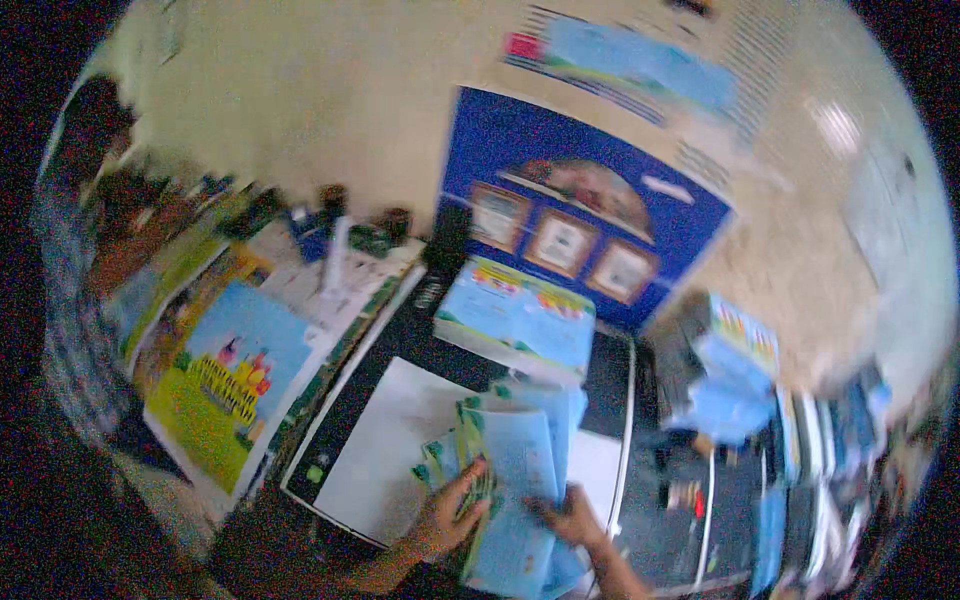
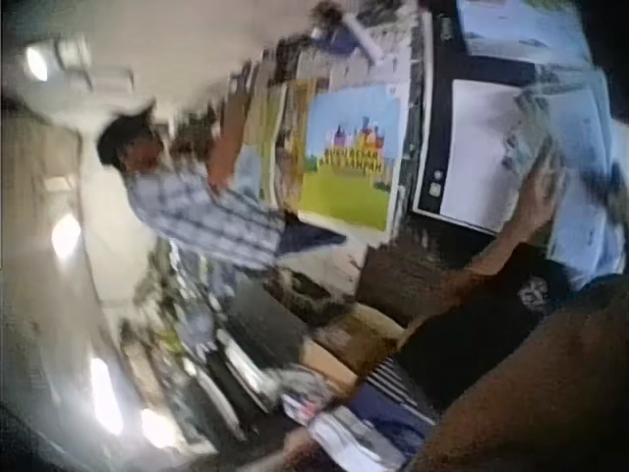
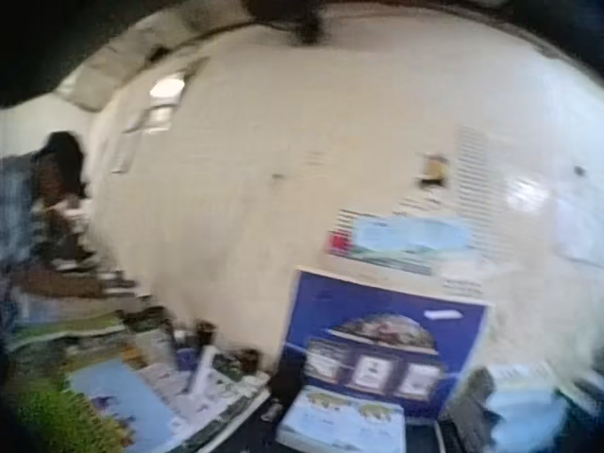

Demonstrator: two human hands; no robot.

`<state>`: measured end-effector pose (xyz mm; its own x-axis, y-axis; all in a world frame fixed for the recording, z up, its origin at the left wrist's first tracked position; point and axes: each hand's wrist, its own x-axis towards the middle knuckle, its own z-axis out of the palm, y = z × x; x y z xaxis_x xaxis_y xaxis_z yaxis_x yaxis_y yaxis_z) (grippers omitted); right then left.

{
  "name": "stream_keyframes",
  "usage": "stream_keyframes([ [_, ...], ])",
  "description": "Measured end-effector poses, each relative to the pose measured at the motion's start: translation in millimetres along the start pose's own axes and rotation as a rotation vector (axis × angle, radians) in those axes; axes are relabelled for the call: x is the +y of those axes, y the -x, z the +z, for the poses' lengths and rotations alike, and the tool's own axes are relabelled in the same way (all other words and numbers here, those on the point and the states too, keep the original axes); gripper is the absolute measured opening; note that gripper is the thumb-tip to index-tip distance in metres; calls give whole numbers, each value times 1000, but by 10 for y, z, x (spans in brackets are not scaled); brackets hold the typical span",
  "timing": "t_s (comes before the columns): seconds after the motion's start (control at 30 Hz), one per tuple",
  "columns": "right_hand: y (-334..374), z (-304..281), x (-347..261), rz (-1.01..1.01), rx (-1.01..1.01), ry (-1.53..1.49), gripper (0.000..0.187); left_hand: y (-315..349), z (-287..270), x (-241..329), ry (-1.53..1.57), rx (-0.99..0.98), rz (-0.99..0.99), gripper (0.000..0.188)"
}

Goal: The person folds printed booklet covers in half by hand, inserts folded paper pages into the covers, and aligns and presses the assembled booklets.

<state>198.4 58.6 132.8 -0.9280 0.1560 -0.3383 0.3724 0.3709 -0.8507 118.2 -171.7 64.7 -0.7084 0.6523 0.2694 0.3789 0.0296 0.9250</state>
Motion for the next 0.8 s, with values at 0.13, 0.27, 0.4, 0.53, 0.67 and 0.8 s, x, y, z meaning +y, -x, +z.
stream_keyframes([
  [0.13, 130, -565, -722, -330, 71, 291, 44, 41, -491, 464, 42, 359, -113, 54],
  [0.27, 276, -939, -782, -520, 120, 762, 28, -76, -868, 794, -157, 710, 82, 57],
  [0.4, -7, -815, -218, -662, 119, 1009, 23, -268, -810, 1095, -397, 770, 335, 71],
  [0.53, -118, -676, 70, -668, 207, 1032, 22, -534, -372, 1254, -490, 460, 534, 86],
  [0.67, -152, -542, 12, -663, 226, 1022, 20, -734, 178, 1404, -675, -51, 567, 101],
  [0.8, -236, -542, 243, -640, 244, 1042, 21, -1136, 555, 970, -1088, -462, 369, 117],
])
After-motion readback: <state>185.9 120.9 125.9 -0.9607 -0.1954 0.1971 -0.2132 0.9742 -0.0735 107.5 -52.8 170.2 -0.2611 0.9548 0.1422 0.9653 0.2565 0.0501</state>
